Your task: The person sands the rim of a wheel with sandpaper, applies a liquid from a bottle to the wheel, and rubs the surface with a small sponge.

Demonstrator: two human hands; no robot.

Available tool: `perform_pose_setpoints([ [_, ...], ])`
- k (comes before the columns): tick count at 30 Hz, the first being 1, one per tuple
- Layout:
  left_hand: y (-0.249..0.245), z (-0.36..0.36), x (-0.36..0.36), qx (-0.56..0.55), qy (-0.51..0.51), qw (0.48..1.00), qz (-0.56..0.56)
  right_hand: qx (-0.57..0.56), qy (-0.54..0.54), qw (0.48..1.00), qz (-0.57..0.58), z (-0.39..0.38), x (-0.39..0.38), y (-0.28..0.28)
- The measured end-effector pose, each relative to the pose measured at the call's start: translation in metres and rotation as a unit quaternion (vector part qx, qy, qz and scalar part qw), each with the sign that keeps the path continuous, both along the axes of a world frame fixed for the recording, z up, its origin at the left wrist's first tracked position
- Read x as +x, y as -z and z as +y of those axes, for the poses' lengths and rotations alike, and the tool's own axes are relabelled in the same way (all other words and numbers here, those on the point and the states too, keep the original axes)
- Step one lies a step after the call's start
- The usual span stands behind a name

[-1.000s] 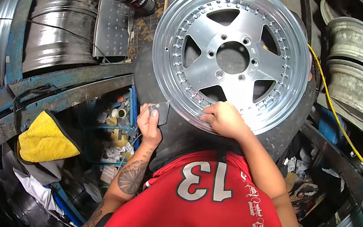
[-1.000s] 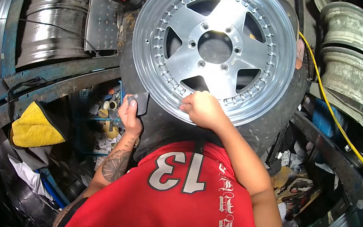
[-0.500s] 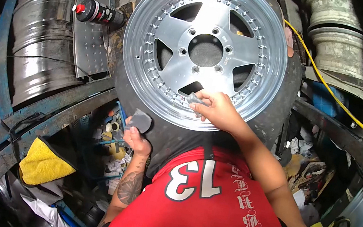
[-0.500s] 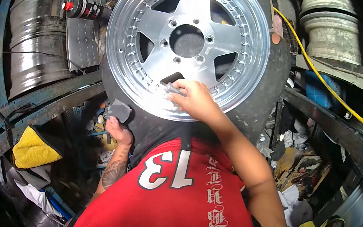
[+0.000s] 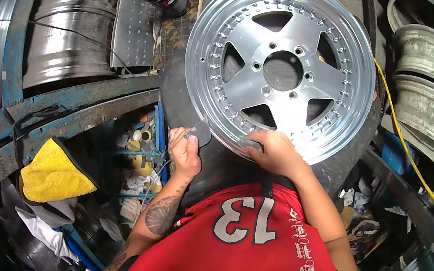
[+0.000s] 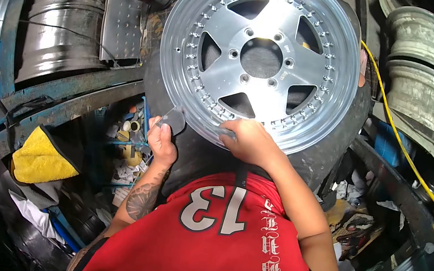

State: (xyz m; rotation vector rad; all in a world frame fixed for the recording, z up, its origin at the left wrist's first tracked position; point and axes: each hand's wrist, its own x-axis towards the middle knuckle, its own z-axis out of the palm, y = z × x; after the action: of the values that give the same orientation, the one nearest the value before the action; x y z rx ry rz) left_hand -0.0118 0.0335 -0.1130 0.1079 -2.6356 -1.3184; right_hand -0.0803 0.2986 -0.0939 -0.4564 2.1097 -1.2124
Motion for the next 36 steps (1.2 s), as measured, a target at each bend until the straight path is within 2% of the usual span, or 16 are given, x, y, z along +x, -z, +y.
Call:
perform_pose_setpoints([
  [2,0.000,0.001,-0.001,0.012,-0.004,1.000,0.010,0.031,-0.043,0.999,-0.006,-0.001,-0.005,-0.003],
  [5,0.002,0.001,-0.003,0.023,-0.008,0.999,0.030,0.064,-0.037,0.997,-0.028,-0.009,-0.014,-0.010],
  [8,0.004,-0.002,-0.004,0.015,0.000,0.999,0.029,0.035,0.000,0.999,-0.016,-0.009,-0.004,0.001],
  [11,0.006,-0.003,-0.005,-0.001,0.000,0.999,0.044,0.078,-0.002,0.993,-0.093,-0.010,-0.012,-0.016],
  [14,0.002,0.002,-0.006,-0.002,0.002,0.999,0.047,0.089,0.035,0.992,-0.086,-0.021,-0.004,-0.013],
  [18,0.000,-0.001,-0.010,-0.006,0.007,0.999,0.051,0.079,0.020,0.992,-0.095,-0.013,-0.008,-0.018],
  [21,0.000,0.002,-0.006,-0.004,0.008,0.999,0.042,0.039,0.055,0.996,-0.059,-0.021,0.000,0.000],
  [24,0.006,-0.002,-0.008,-0.019,0.007,0.998,0.053,0.038,0.052,0.991,-0.114,-0.005,0.001,-0.006],
  [25,0.007,-0.002,-0.007,-0.028,0.003,0.998,0.060,0.053,0.016,0.995,-0.078,-0.008,-0.003,-0.005],
  [28,0.003,0.000,-0.007,0.014,-0.022,1.000,0.009,0.037,0.065,0.995,-0.073,-0.022,0.000,-0.005],
  [29,0.003,0.001,-0.007,0.023,-0.024,0.999,0.038,0.045,0.059,0.992,-0.104,-0.017,-0.002,-0.001],
  [32,0.007,-0.002,0.007,0.075,-0.078,0.994,0.024,-0.049,0.127,0.983,-0.122,-0.002,0.004,0.011],
  [33,-0.001,0.005,0.008,0.104,-0.096,0.989,0.041,-0.018,0.148,0.980,-0.133,-0.001,0.000,0.002],
  [36,0.006,-0.009,0.032,0.071,-0.121,0.990,-0.004,-0.011,0.148,0.983,-0.110,0.001,0.001,-0.001],
])
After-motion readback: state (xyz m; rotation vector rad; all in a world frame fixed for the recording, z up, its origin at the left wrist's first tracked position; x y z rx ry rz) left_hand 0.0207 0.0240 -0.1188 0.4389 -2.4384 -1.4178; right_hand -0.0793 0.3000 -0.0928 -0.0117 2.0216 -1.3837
